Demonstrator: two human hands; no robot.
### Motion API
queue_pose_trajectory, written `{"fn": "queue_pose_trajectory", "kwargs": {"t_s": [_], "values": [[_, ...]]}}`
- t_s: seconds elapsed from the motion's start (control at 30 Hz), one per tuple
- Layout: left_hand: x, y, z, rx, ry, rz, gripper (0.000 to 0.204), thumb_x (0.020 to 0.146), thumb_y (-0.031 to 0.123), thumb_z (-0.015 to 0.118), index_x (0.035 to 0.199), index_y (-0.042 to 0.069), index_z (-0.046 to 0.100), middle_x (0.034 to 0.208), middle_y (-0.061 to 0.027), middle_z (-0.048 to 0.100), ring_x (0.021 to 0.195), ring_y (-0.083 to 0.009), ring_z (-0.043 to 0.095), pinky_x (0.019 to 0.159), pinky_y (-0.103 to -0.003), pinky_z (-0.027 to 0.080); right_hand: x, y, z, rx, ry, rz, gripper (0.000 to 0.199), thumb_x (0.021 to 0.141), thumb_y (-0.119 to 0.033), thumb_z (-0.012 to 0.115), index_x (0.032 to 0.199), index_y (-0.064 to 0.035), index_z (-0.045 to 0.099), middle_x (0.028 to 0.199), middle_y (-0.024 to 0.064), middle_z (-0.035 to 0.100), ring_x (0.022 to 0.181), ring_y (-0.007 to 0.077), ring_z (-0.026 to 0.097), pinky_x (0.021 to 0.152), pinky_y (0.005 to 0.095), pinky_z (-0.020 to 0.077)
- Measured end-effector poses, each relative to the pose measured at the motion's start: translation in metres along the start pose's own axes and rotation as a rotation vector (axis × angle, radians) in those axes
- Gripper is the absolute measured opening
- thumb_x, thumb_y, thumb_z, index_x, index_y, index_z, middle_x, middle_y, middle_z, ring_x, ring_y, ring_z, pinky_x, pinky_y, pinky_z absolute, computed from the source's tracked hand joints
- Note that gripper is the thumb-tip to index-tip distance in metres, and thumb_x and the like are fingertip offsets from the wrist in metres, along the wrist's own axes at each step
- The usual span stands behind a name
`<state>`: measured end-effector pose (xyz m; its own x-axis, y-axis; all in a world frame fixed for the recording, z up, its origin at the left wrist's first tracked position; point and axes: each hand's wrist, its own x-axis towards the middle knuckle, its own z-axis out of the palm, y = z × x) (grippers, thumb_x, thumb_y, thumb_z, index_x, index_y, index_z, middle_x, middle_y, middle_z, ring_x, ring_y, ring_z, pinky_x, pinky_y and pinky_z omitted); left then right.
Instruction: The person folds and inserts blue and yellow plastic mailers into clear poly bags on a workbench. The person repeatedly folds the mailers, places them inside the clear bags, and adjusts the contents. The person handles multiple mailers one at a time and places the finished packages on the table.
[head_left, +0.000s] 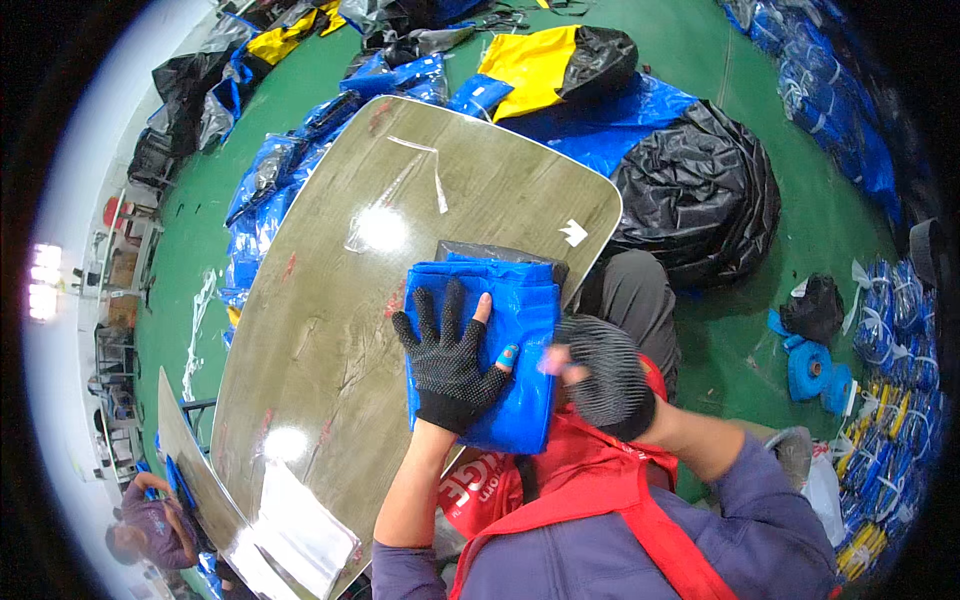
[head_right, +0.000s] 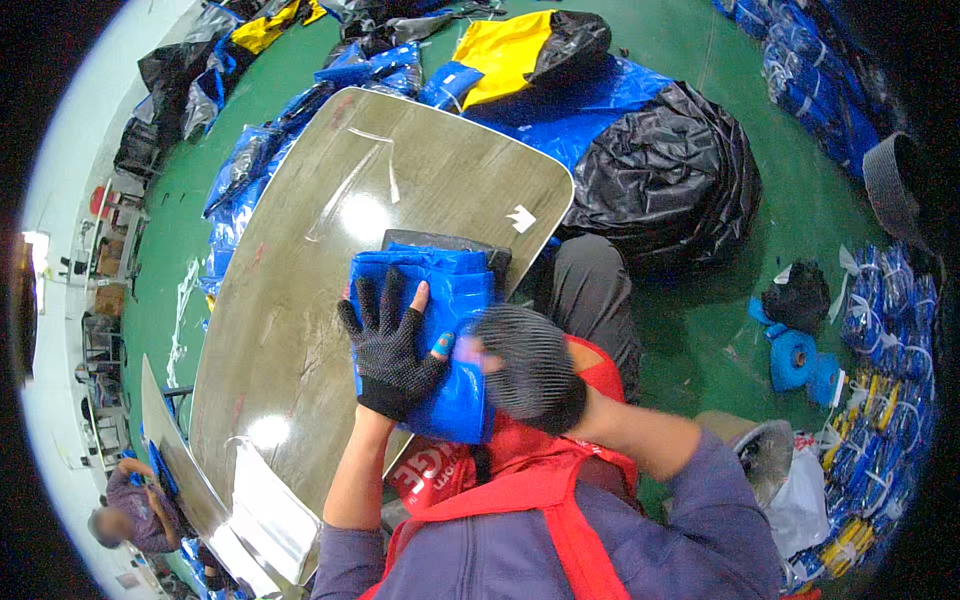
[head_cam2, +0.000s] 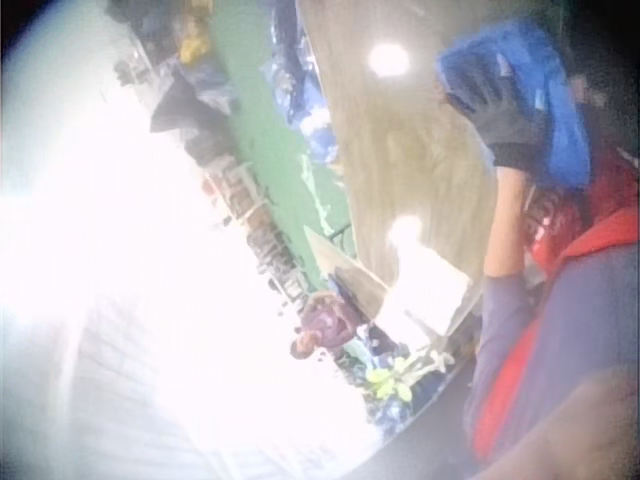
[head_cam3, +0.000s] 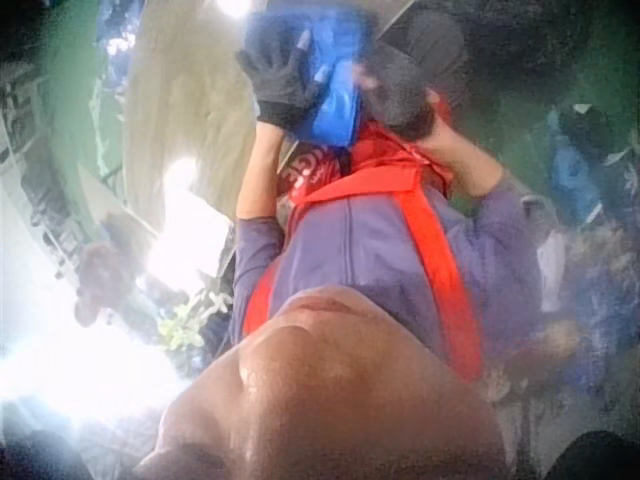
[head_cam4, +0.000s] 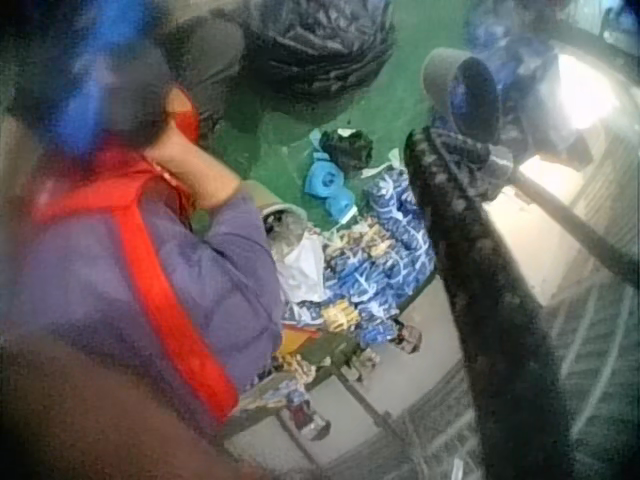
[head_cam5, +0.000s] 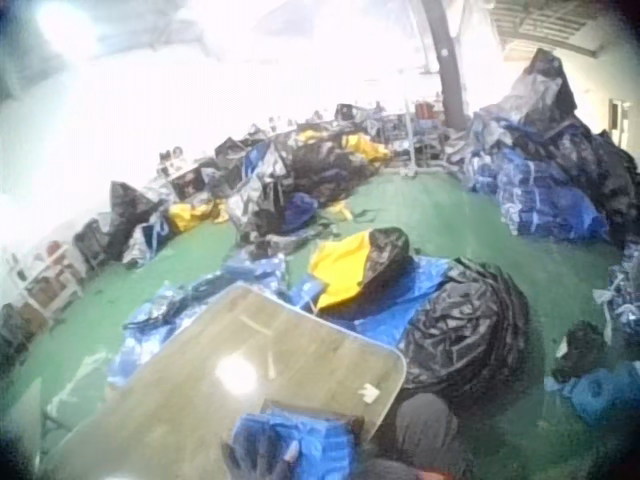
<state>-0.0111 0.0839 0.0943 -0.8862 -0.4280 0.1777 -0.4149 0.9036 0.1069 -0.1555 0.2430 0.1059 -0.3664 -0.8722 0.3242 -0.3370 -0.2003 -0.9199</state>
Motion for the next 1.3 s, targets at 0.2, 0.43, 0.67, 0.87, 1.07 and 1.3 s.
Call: {"fn": "queue_pose_trajectory", "kwargs": {"t_s": [0.2,0.43,0.67,0.87,1.07,1.3], "values": [[0.026,-0.021,-0.023,-0.063,-0.084,0.257,0.059,0.084,0.044,0.053,0.136,0.016,0.049,0.146,-0.0151,0.039,0.14,-0.0467,0.02,0.11,-0.067,0.003,0.087,0.037,0.02,-0.924,-0.208,-0.03,0.068,0.085,-0.037,0.055,0.143,-0.0079,0.037,0.142,0.0153,0.045,0.13,0.0355,0.043,0.107,0.0572,0.0272],[0.079,-0.069,0.054,-0.588,-0.128,0.054,0.054,0.095,0.039,0.043,0.143,0.015,0.041,0.149,-0.0165,0.035,0.141,-0.0409,0.022,0.115,-0.051,0.012,0.058,0.086,0.003,-0.755,-0.186,-0.245,0.069,0.085,-0.044,0.052,0.144,-0.0123,0.037,0.142,0.0148,0.045,0.133,0.0364,0.039,0.107,0.0594,0.0243],[0.03,-0.069,0.058,-1.173,-0.191,-0.043,0.059,0.094,0.046,0.045,0.142,0.011,0.043,0.149,-0.0129,0.036,0.143,-0.0325,0.02,0.116,-0.047,0.014,0.042,0.076,-0.046,-0.665,-0.504,-0.749,0.042,0.089,-0.027,0.054,0.131,-0.0289,0.053,0.131,0.0081,0.057,0.124,0.0296,0.052,0.107,0.0633,0.0219],[-0.063,-0.04,0.054,-2.379,0.297,0.15,0.091,0.087,0.072,0.037,0.152,0.011,0.016,0.151,-0.0136,0.03,0.135,-0.0297,0.036,0.111,-0.048,0.031,0.056,0.057,-0.021,-0.015,-0.331,0.179,0.053,0.08,-0.023,0.074,0.127,-0.0088,0.055,0.118,0.0114,0.064,0.105,0.0238,0.062,0.095,0.0442,0.0448],[-0.147,-0.01,0.05,-0.74,0.222,-0.703,0.035,0.089,0.041,0.06,0.081,0.007,0.061,0.062,-0.0102,0.062,0.056,-0.0308,0.058,0.057,-0.042,0.046,0.062,0.057,0.024,0.653,-0.378,0.731,0.06,0.08,-0.019,0.073,0.131,0.0002,0.048,0.12,0.0144,0.059,0.102,0.0228,0.06,0.09,0.0356,0.0497],[-0.37,-0.203,-0.046,0.327,0.533,-1.201,0.018,0.079,0.015,0.062,0.095,0.008,0.066,0.091,-0.0111,0.066,0.085,-0.0317,0.06,0.078,-0.043,0.047,0.065,0.093,0.008,0.419,-0.404,0.89,0.068,0.084,-0.033,0.069,0.139,-0.0034,0.041,0.126,0.0136,0.056,0.106,0.0257,0.059,0.089,0.0394,0.0495]]}}
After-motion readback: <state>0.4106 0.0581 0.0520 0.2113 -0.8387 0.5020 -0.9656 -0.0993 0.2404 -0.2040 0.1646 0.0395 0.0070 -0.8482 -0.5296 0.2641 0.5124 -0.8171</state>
